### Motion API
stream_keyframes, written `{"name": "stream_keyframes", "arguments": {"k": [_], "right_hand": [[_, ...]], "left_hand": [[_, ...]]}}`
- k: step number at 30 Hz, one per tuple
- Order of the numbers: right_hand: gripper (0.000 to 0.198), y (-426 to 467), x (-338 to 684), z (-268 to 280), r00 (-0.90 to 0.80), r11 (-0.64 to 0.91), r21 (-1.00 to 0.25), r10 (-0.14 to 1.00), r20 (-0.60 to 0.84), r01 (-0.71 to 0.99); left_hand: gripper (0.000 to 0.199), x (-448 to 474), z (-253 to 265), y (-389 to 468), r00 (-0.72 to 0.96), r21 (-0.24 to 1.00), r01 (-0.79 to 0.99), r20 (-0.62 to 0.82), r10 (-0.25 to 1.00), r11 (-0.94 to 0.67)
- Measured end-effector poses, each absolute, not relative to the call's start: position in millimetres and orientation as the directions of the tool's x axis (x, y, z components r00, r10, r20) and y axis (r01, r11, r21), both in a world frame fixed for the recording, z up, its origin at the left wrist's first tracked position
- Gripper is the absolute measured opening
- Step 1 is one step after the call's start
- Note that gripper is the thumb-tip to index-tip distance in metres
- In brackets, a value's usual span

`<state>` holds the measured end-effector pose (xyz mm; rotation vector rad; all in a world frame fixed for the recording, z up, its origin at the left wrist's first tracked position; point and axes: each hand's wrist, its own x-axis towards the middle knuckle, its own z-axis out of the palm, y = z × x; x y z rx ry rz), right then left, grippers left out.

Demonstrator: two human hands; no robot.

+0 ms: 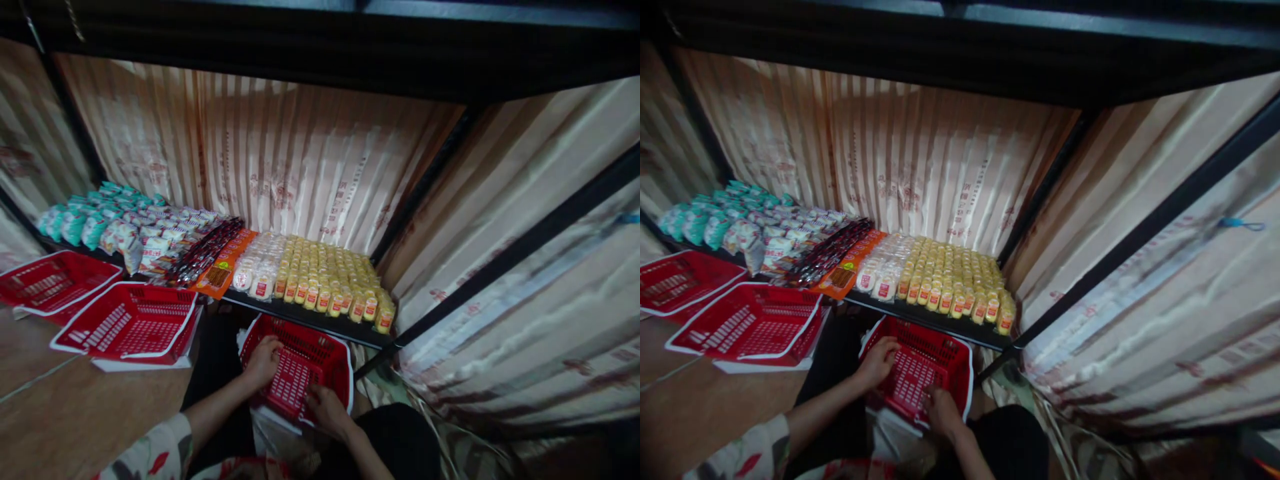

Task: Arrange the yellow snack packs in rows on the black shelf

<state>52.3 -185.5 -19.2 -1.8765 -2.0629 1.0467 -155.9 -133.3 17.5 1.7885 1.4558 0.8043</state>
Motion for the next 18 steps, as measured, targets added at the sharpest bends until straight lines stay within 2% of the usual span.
{"name": "stream_keyframes", "arguments": {"k": [5,12,18], "right_hand": [[0.04,-176.8,44.1,-28.1,-0.187,-0.098,-0.68,0.924,-0.333,0.726],[0.054,-190.9,14.6,-54.3,-0.08,-0.193,-0.701,0.938,-0.337,0.687],[0.06,-202.6,-46.8,-51.6,-0.002,-0.27,-0.7,0.933,-0.361,0.661]], "left_hand": [[0.033,-172.0,31.9,-106.1,0.108,0.806,0.58,0.065,0.992,-0.116],[0.032,-202.4,26.6,-108.8,0.224,0.85,0.5,0.057,0.973,-0.165],[0.03,-251.6,17.7,-120.0,0.264,0.884,0.423,0.089,0.96,-0.198]]}}
